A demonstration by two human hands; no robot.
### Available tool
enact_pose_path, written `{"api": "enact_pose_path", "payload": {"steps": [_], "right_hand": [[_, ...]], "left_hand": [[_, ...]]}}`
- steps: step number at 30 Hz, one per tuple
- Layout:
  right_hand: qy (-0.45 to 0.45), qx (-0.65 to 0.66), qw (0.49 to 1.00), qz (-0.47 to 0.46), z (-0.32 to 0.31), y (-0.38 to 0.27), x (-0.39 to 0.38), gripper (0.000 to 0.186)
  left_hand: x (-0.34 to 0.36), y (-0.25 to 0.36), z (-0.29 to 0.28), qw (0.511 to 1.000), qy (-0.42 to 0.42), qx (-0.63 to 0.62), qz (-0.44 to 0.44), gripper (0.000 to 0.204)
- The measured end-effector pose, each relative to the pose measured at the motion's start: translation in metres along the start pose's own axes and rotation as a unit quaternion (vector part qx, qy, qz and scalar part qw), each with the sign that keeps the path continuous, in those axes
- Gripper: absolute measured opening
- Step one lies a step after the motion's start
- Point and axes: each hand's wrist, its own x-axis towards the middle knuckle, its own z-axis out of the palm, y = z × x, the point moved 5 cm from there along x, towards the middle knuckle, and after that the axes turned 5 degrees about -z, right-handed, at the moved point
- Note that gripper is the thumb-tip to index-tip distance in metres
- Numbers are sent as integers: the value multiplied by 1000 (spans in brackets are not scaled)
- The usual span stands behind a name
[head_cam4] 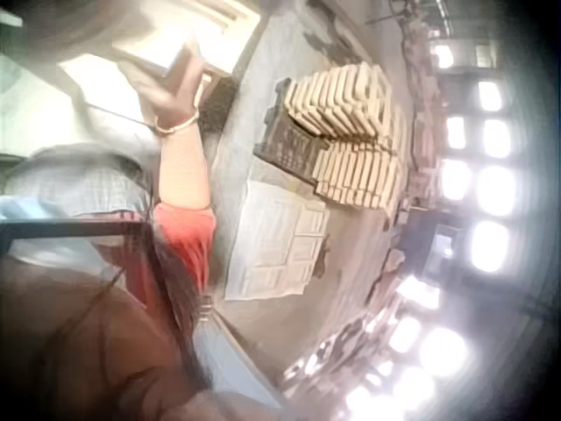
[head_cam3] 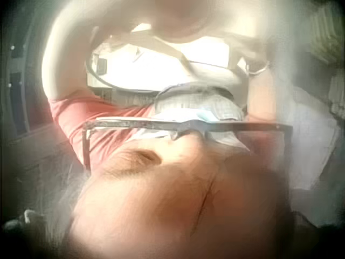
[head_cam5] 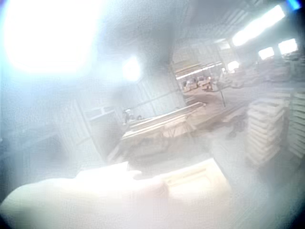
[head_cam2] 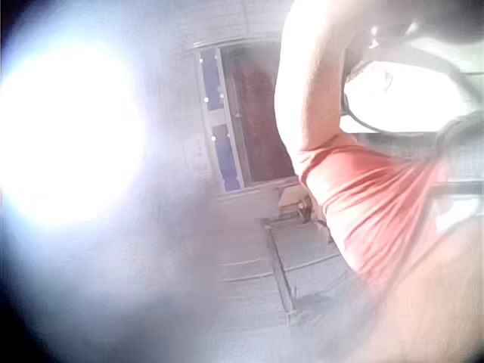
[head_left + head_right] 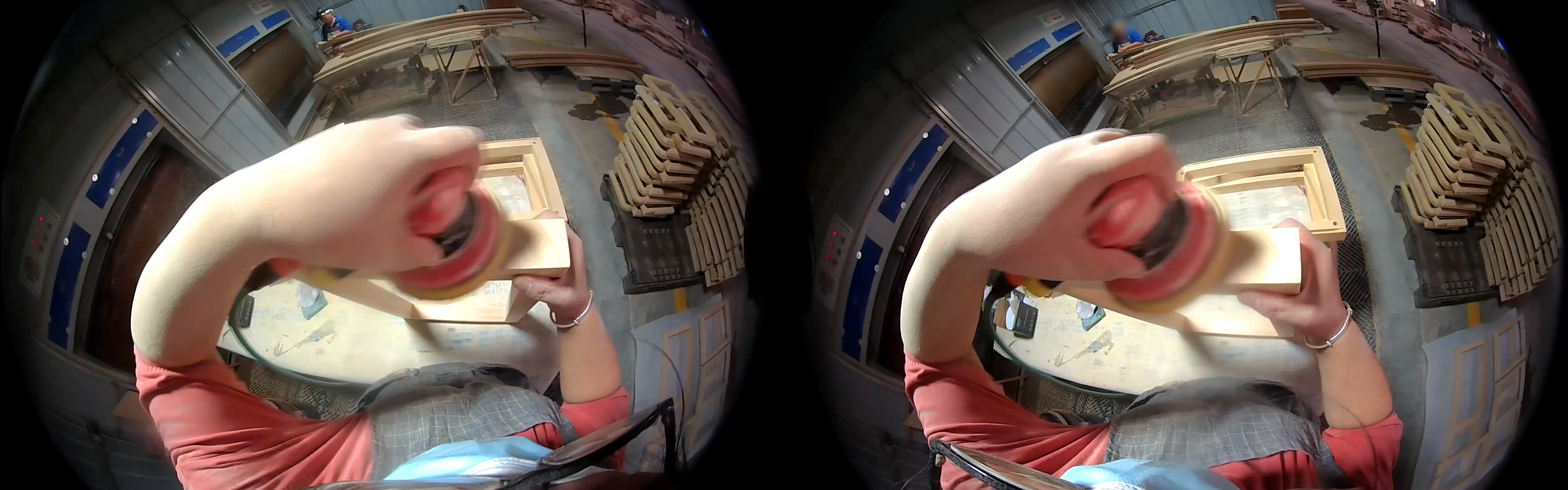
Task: The person applies glue to the edges of a wooden frame piece, then uses a handheld power sander to smooth the surfaces. They wipe the sanded wood with a cloth and place the finished piece onto a stack of similar frames.
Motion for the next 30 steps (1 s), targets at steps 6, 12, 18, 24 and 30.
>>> {"api": "enact_pose_path", "payload": {"steps": [6,12,18,24,30], "right_hand": [[42,3,999,6,-8,11,-2,61],[-7,-36,998,-52,-12,22,-4,69],[41,-47,996,-70,-24,24,-2,75],[72,-57,996,-2,-23,29,-1,80],[75,-43,996,-13,-37,32,-7,81]], "left_hand": [[-86,-90,10,981,15,-52,-188,59],[-88,-91,8,983,33,-52,-173,57],[-51,-52,4,996,15,-17,-87,55],[-118,-119,12,955,36,-71,-286,57],[-149,-150,29,925,67,-166,-336,61]]}}
